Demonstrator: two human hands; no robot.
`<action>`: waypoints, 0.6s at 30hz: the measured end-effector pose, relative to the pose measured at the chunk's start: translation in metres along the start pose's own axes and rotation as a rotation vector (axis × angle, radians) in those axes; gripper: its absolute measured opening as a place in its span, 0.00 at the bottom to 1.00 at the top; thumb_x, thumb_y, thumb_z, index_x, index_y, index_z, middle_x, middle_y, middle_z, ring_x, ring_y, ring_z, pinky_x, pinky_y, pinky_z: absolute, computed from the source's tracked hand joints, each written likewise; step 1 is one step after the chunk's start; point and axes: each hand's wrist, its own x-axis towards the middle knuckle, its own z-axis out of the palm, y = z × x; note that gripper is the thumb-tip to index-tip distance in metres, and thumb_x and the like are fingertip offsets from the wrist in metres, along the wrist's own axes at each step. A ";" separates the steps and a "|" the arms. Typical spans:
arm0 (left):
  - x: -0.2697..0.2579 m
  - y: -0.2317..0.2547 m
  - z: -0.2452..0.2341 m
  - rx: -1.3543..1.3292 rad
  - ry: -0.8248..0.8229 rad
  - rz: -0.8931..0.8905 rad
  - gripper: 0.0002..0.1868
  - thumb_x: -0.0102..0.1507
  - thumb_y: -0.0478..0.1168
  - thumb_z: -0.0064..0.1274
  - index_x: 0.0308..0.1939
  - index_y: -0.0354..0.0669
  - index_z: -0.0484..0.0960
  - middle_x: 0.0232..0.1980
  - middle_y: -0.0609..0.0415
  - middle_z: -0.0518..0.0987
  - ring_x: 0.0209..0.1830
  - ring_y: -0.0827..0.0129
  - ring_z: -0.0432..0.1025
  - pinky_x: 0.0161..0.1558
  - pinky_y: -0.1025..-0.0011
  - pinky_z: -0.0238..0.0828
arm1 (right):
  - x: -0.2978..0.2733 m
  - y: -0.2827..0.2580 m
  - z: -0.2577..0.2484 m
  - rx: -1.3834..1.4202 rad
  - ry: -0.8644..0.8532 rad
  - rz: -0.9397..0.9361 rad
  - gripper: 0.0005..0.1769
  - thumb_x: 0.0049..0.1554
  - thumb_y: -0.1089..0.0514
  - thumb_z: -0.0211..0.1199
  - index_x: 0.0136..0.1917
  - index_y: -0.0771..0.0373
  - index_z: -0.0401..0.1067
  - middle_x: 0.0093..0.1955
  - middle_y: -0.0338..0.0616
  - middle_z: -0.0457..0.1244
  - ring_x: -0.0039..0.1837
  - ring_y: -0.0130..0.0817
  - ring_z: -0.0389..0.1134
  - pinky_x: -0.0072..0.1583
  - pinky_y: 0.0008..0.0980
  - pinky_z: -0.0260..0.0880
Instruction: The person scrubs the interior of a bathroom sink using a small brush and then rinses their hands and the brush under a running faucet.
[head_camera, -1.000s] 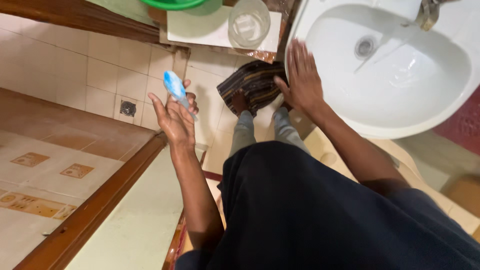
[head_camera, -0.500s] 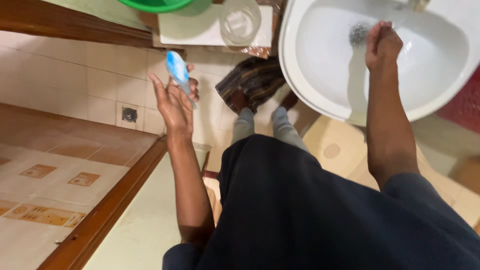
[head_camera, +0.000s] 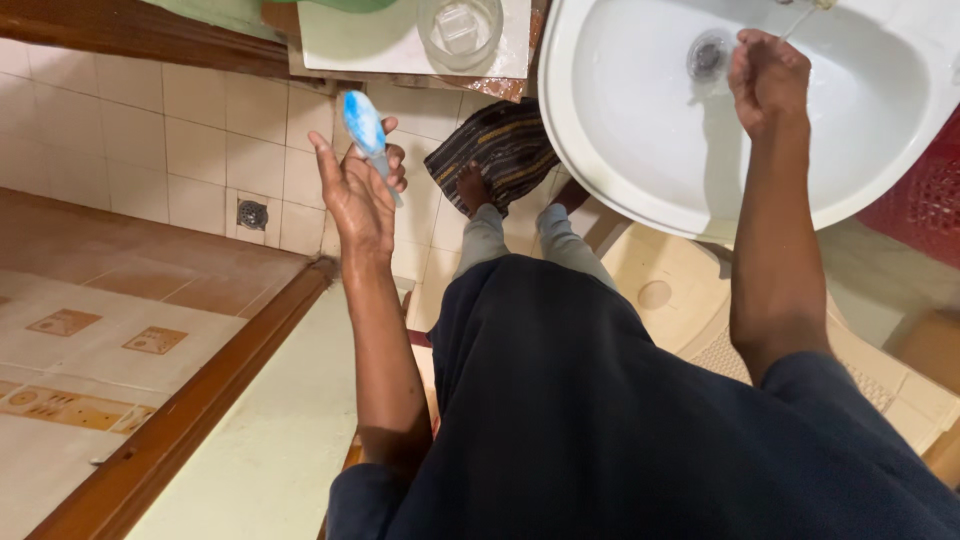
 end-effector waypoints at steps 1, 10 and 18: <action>-0.001 -0.001 0.002 -0.006 -0.001 -0.002 0.50 0.70 0.73 0.21 0.60 0.27 0.76 0.32 0.53 0.71 0.29 0.71 0.60 0.36 0.74 0.59 | 0.006 0.001 0.004 -0.025 0.017 0.000 0.13 0.67 0.53 0.60 0.43 0.61 0.68 0.32 0.33 0.56 0.33 0.22 0.54 0.37 0.22 0.55; -0.007 -0.001 0.002 -0.039 0.047 0.049 0.48 0.70 0.72 0.23 0.59 0.26 0.75 0.37 0.51 0.73 0.32 0.70 0.62 0.36 0.73 0.59 | 0.050 0.068 -0.042 -0.012 -0.402 -0.002 0.14 0.64 0.50 0.63 0.52 0.64 0.73 0.48 0.49 0.65 0.49 0.43 0.67 0.53 0.44 0.70; -0.005 -0.009 -0.009 -0.014 0.026 0.035 0.50 0.70 0.73 0.22 0.61 0.26 0.76 0.33 0.53 0.70 0.31 0.71 0.60 0.36 0.75 0.57 | -0.050 0.071 0.045 -1.488 -0.148 -0.383 0.40 0.64 0.41 0.61 0.78 0.69 0.59 0.83 0.61 0.46 0.85 0.59 0.43 0.77 0.74 0.39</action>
